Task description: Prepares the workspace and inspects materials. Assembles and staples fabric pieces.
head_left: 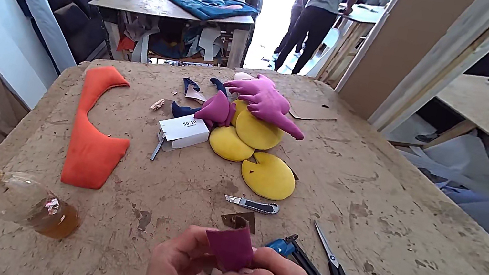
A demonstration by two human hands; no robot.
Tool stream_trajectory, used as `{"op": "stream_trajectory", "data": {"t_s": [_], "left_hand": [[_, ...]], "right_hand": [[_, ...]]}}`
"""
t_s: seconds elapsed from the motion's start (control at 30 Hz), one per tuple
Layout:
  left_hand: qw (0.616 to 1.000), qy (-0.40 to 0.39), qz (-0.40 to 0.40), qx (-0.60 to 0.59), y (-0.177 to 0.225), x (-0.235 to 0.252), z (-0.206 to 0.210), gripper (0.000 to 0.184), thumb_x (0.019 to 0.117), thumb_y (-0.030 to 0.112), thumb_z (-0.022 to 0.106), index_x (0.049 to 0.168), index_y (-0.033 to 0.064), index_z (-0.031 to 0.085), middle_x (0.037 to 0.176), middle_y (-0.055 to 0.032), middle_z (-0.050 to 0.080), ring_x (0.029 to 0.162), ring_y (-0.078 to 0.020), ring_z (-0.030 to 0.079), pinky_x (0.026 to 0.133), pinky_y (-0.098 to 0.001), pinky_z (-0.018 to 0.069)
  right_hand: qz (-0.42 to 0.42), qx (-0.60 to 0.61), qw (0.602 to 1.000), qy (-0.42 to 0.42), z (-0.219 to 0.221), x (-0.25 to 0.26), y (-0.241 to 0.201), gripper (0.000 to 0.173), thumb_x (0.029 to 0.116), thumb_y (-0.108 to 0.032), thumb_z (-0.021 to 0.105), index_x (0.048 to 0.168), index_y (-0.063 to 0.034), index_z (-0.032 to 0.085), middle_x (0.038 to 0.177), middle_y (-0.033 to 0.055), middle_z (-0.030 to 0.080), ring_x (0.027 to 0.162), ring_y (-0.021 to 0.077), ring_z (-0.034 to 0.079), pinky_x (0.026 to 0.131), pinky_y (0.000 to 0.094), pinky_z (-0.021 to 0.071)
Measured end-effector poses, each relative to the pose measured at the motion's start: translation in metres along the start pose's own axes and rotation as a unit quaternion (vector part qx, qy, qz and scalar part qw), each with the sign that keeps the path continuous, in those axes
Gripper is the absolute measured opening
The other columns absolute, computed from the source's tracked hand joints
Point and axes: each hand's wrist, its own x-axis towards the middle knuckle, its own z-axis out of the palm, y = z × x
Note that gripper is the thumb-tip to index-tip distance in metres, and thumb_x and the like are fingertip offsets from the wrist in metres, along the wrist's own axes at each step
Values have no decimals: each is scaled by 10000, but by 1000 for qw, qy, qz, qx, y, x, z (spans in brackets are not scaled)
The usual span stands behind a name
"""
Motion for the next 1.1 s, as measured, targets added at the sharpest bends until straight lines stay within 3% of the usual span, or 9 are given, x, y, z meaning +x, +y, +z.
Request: {"op": "stream_trajectory", "data": {"t_s": [0.1, 0.17, 0.33, 0.7, 0.77, 0.83, 0.93, 1.03, 1.1], "left_hand": [[1000, 28, -4, 1, 0, 2, -3, 168, 887, 37, 770, 1031, -42, 735, 979, -102, 766, 891, -147, 747, 834, -330, 640], [1000, 24, -3, -7, -3, 3, -10, 146, 908, 27, 744, 1027, -58, 740, 969, -132, 766, 883, -162, 747, 824, -331, 637], [999, -24, -26, -11, -8, 4, -24, 156, 953, 90, 708, 1033, -37, 747, 965, -102, 757, 884, -133, 726, 821, -313, 617], [973, -42, -210, -82, -13, 14, -42, 168, 944, 102, 715, 1027, -44, 715, 919, -135, 739, 814, -182, 733, 788, -339, 631], [981, -19, -190, -23, -15, 12, -44, 127, 952, 75, 690, 1003, -35, 723, 896, -118, 738, 806, -165, 723, 789, -323, 620], [982, 25, -65, 177, -28, 5, -46, 94, 955, 103, 696, 969, 32, 754, 872, -39, 750, 814, -105, 722, 784, -284, 622], [847, 66, 163, 502, -79, -10, -63, 125, 964, 173, 664, 958, 116, 775, 948, 31, 739, 961, -87, 692, 845, -275, 602], [747, 31, 208, 630, -142, -36, -96, 152, 946, 112, 628, 959, 104, 779, 983, -28, 762, 1024, -193, 716, 902, -341, 603], [727, -17, 197, 658, -176, -60, -114, 152, 940, 83, 617, 945, 90, 769, 973, -48, 769, 1042, -225, 730, 964, -390, 592]], "right_hand": [[76, 107, 990, -57, -4, -1, -1, 325, 900, -171, 770, 1144, -167, 554, 1109, -25, 651, 1024, 44, 657, 841, 195, 580], [147, 197, 961, -126, -16, 4, 0, 425, 889, -207, 804, 1244, -117, 587, 1125, 41, 683, 929, 115, 701, 768, 293, 630], [186, 235, 937, -182, -28, 9, 6, 219, 925, -120, 766, 1114, -23, 715, 1016, 57, 722, 851, 113, 719, 745, 290, 650], [273, 287, 904, -161, -16, -7, 3, 189, 912, -29, 735, 1092, 8, 694, 972, 38, 757, 856, 109, 736, 783, 280, 643], [264, 281, 909, -155, -5, -15, 12, 178, 917, -54, 737, 1083, 2, 702, 972, 46, 758, 853, 122, 738, 777, 286, 646], [267, 240, 924, -133, 18, -29, 27, 144, 905, -105, 753, 1032, -39, 729, 929, 28, 762, 804, 118, 735, 707, 275, 644], [384, 210, 886, -150, 56, -58, 48, 70, 890, -133, 750, 936, -80, 748, 815, 4, 746, 710, 97, 715, 634, 255, 617], [533, 268, 763, -249, 79, -94, 71, 133, 968, -38, 629, 1056, 4, 720, 902, 114, 754, 787, 203, 742, 730, 359, 644], [493, 128, 786, -351, 71, -116, 84, 243, 992, -99, 564, 1189, -65, 704, 999, 49, 770, 869, 151, 756, 812, 342, 643]]}}
